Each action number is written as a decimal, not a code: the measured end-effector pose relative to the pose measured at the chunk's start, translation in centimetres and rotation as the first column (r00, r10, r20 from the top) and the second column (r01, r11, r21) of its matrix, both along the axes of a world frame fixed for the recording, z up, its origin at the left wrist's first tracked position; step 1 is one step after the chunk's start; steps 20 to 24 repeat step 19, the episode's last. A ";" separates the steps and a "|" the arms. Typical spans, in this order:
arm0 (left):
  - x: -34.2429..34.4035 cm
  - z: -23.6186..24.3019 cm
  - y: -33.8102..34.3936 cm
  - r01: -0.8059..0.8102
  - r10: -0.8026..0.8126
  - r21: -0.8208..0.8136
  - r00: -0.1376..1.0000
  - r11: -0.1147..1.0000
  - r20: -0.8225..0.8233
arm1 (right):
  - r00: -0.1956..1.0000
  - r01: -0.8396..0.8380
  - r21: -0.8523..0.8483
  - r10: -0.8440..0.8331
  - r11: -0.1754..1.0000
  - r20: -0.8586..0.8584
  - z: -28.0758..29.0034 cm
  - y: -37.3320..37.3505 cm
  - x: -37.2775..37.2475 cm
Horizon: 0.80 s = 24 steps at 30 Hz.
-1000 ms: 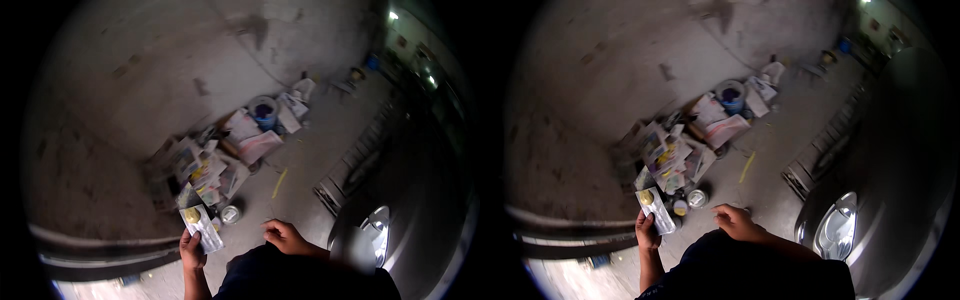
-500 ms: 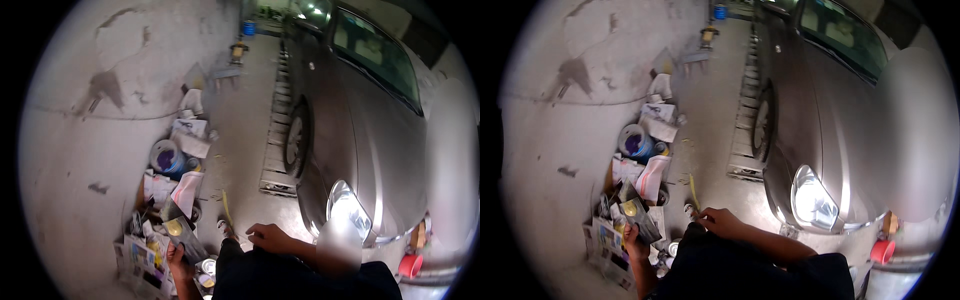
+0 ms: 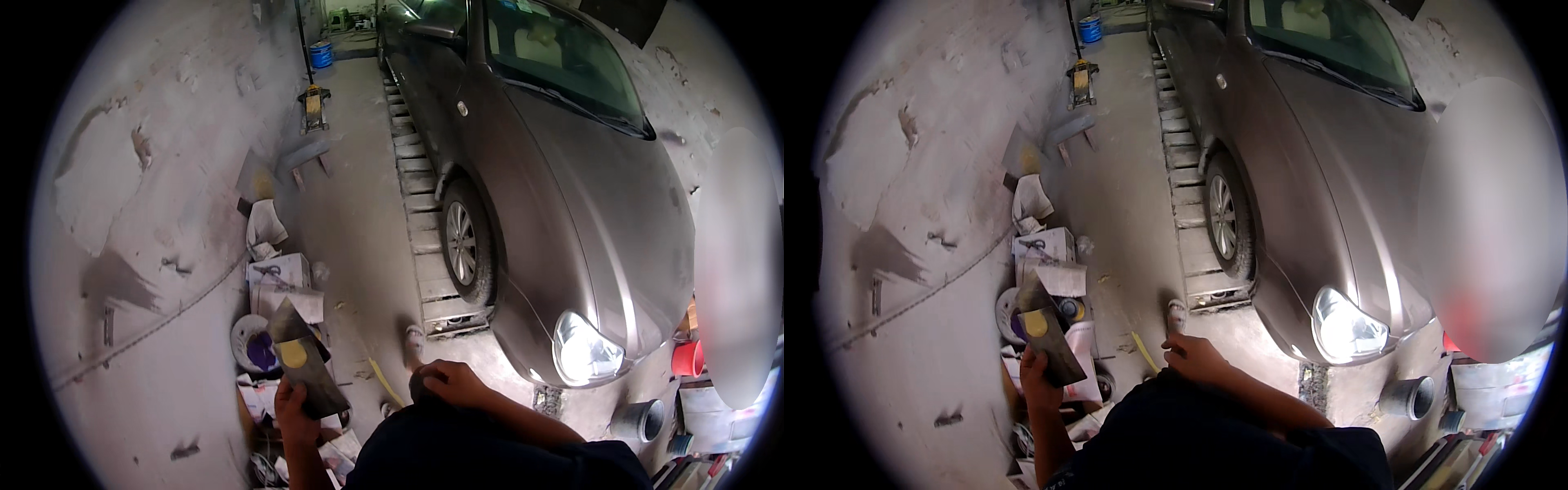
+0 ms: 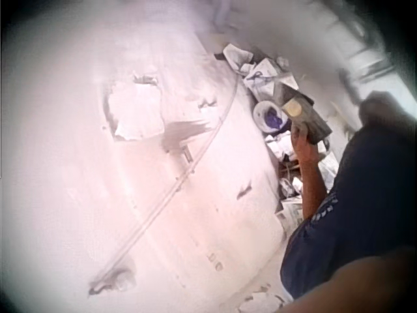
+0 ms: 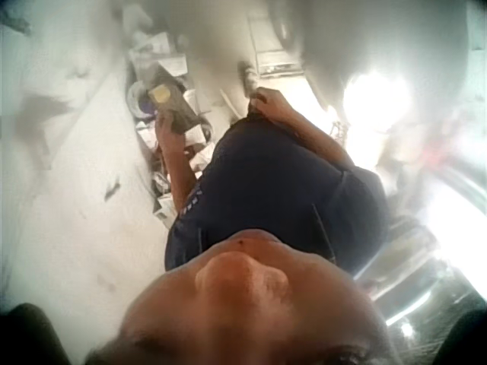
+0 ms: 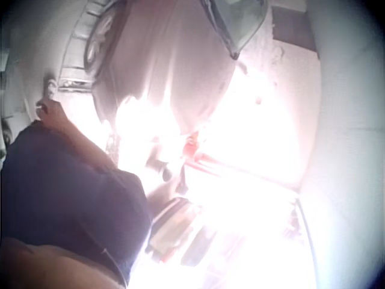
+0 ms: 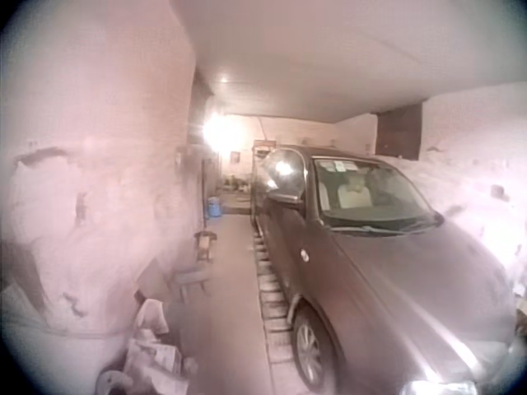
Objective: The person applies a yellow body filler to the rear chrome trim of a gold car using a metal spreader. They repeatedly scrape filler from a palette onto the trim and smooth it into the surface, focusing on the area around the manufacturer's emblem.
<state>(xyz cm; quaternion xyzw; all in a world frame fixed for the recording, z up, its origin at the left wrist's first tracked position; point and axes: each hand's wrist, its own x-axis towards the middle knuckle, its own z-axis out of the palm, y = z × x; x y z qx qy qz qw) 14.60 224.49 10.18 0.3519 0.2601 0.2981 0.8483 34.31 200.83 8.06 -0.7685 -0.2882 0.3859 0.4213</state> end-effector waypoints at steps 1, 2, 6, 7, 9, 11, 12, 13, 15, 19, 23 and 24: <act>1.9 -0.4 1.3 0.018 -0.018 0.002 1.000 1.000 0.001 | 0.999 0.047 0.036 -0.046 0.998 -0.025 -0.7 1.1 1.2; 3.9 -0.7 2.5 0.034 -0.034 0.005 0.999 0.999 0.002 | 0.997 0.062 0.017 -0.061 0.998 -0.041 -1.2 2.2 2.5; 12.0 -0.9 8.5 0.086 -0.086 -0.059 0.996 0.995 -0.002 | 0.989 0.086 -0.027 -0.089 0.996 -0.118 -2.6 8.5 10.3; 14.0 -0.3 9.8 0.078 -0.080 -0.058 0.996 0.995 -0.035 | 0.986 0.091 -0.043 -0.096 0.995 -0.138 -2.6 10.0 12.4; 17.9 1.1 12.6 0.077 -0.079 -0.036 0.995 0.996 -0.060 | 0.967 0.130 -0.056 -0.139 0.990 -0.213 -1.4 12.9 17.0; 21.9 2.9 15.2 0.069 -0.071 -0.026 0.996 0.997 -0.062 | 0.960 0.187 -0.006 -0.184 0.982 -0.210 0.9 16.4 21.8; 23.6 3.2 16.5 0.070 -0.071 -0.019 0.996 0.997 -0.056 | 0.959 0.200 0.046 -0.186 0.979 -0.213 0.6 17.8 24.5; 25.1 3.5 18.0 0.070 -0.070 -0.013 0.996 0.997 -0.049 | 0.954 0.220 0.055 -0.203 0.974 -0.221 0.8 18.7 26.7; 27.9 3.2 21.0 0.058 -0.058 -0.001 0.997 0.998 -0.050 | 0.931 0.260 0.051 -0.236 0.964 -0.280 1.2 21.4 30.9; 33.9 1.7 26.9 0.032 -0.033 -0.008 0.998 0.999 -0.045 | 0.955 0.202 0.003 -0.197 0.979 -0.221 1.1 28.1 38.0; 33.9 1.7 26.9 0.032 -0.033 -0.008 0.998 0.999 -0.045 | 0.955 0.202 0.003 -0.197 0.979 -0.221 1.1 28.1 38.0; 33.9 1.7 26.9 0.032 -0.033 -0.008 0.998 0.999 -0.045 | 0.955 0.202 0.003 -0.197 0.979 -0.221 1.1 28.1 38.0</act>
